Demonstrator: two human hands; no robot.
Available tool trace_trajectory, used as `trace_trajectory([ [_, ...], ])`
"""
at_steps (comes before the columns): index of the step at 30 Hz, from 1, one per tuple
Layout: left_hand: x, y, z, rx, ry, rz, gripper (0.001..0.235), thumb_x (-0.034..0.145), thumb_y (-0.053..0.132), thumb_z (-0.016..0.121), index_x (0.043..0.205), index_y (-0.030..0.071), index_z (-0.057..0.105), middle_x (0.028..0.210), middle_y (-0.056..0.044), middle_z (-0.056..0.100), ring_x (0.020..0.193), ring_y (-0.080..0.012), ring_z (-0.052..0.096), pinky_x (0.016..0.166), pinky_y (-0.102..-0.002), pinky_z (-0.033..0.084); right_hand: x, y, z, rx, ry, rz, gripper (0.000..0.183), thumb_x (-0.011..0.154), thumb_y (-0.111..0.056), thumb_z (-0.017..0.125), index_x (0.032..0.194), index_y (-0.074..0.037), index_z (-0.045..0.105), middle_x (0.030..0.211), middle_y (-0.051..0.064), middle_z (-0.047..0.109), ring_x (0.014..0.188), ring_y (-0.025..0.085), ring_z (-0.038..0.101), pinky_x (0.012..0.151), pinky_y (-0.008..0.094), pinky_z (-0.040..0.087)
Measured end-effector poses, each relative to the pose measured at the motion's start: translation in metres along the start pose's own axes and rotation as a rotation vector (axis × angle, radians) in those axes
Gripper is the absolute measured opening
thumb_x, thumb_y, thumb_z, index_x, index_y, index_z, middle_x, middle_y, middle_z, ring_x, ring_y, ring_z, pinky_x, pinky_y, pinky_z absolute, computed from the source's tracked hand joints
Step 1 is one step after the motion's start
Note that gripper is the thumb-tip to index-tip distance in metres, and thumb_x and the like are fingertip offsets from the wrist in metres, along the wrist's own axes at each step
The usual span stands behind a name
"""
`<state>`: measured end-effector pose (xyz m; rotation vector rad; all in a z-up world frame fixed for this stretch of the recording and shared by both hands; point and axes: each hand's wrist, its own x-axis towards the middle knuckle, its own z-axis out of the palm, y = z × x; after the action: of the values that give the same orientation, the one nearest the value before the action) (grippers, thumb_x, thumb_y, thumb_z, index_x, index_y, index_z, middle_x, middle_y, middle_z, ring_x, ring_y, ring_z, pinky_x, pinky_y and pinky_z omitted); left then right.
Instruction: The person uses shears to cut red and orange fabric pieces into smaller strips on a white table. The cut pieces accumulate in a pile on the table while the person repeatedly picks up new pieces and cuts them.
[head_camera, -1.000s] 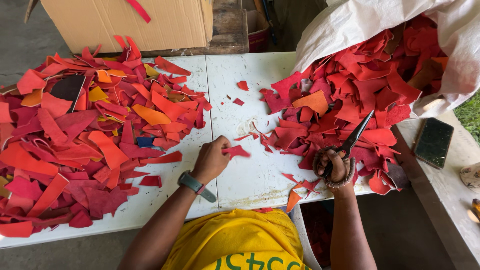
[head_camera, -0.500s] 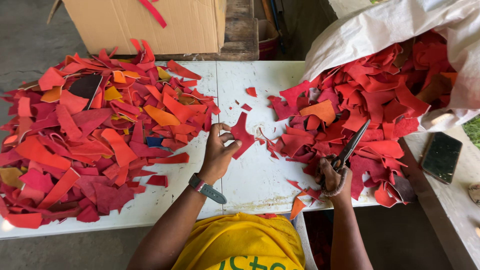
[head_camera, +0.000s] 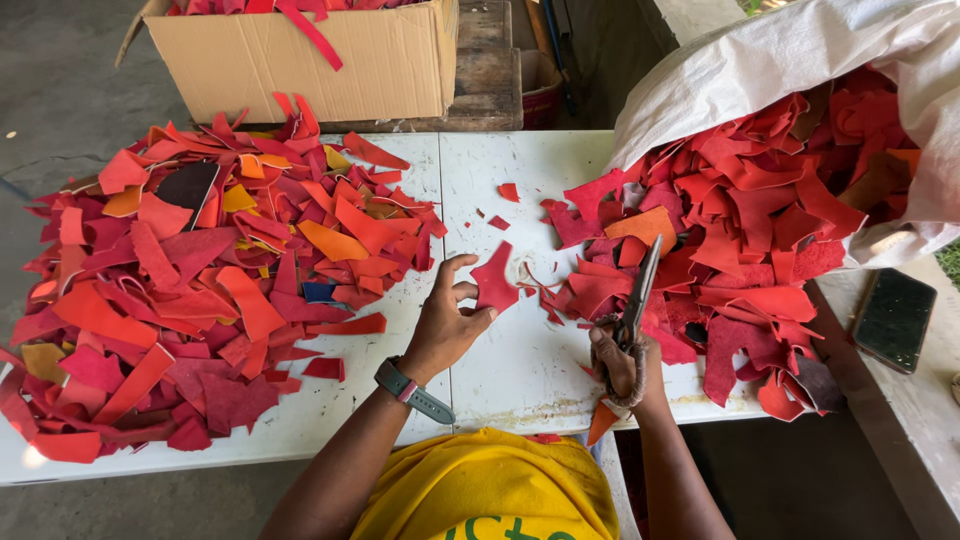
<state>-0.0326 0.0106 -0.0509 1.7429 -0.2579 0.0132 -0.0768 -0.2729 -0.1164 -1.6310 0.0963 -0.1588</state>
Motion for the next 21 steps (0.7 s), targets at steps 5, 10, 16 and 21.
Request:
trace_trajectory([
  [5, 0.004, -0.015, -0.008, 0.092, 0.069, 0.058, 0.039, 0.086, 0.007, 0.079, 0.12, 0.003, 0.06, 0.099, -0.012, 0.075, 0.087, -0.0155, 0.073, 0.073, -0.026, 0.058, -0.003, 0.001, 0.015, 0.031, -0.053, 0.057, 0.024, 0.094, -0.022, 0.067, 0.082, -0.002, 0.064, 0.059, 0.003, 0.058, 0.046, 0.013, 0.054, 0.043, 0.029, 0.041],
  [10, 0.006, -0.026, -0.021, -0.04, 0.175, 0.17, 0.033, 0.084, 0.007, 0.078, 0.114, 0.002, 0.067, 0.109, -0.004, 0.072, 0.105, -0.0135, 0.068, 0.078, -0.024, 0.06, -0.007, 0.008, 0.029, -0.098, -0.083, 0.022, 0.026, 0.095, -0.023, 0.067, 0.082, 0.0, 0.064, 0.059, 0.004, 0.058, 0.049, 0.012, 0.053, 0.047, 0.029, 0.041],
  [16, 0.013, -0.033, -0.029, -0.256, 0.197, 0.033, 0.029, 0.084, 0.005, 0.078, 0.111, 0.004, 0.067, 0.098, -0.002, 0.071, 0.083, -0.0116, 0.066, 0.07, -0.025, 0.055, -0.006, 0.014, 0.029, -0.122, -0.087, -0.032, 0.031, 0.096, -0.024, 0.065, 0.076, -0.001, 0.063, 0.057, 0.005, 0.059, 0.049, 0.013, 0.053, 0.047, 0.03, 0.041],
  [21, 0.012, -0.034, -0.027, -0.39, 0.161, 0.156, 0.019, 0.095, 0.013, 0.077, 0.106, 0.0, 0.068, 0.097, -0.003, 0.07, 0.087, -0.0063, 0.063, 0.078, -0.024, 0.054, -0.009, 0.01, 0.029, -0.149, -0.087, -0.03, 0.034, 0.097, -0.025, 0.065, 0.073, 0.0, 0.062, 0.056, 0.006, 0.059, 0.049, 0.014, 0.054, 0.047, 0.031, 0.041],
])
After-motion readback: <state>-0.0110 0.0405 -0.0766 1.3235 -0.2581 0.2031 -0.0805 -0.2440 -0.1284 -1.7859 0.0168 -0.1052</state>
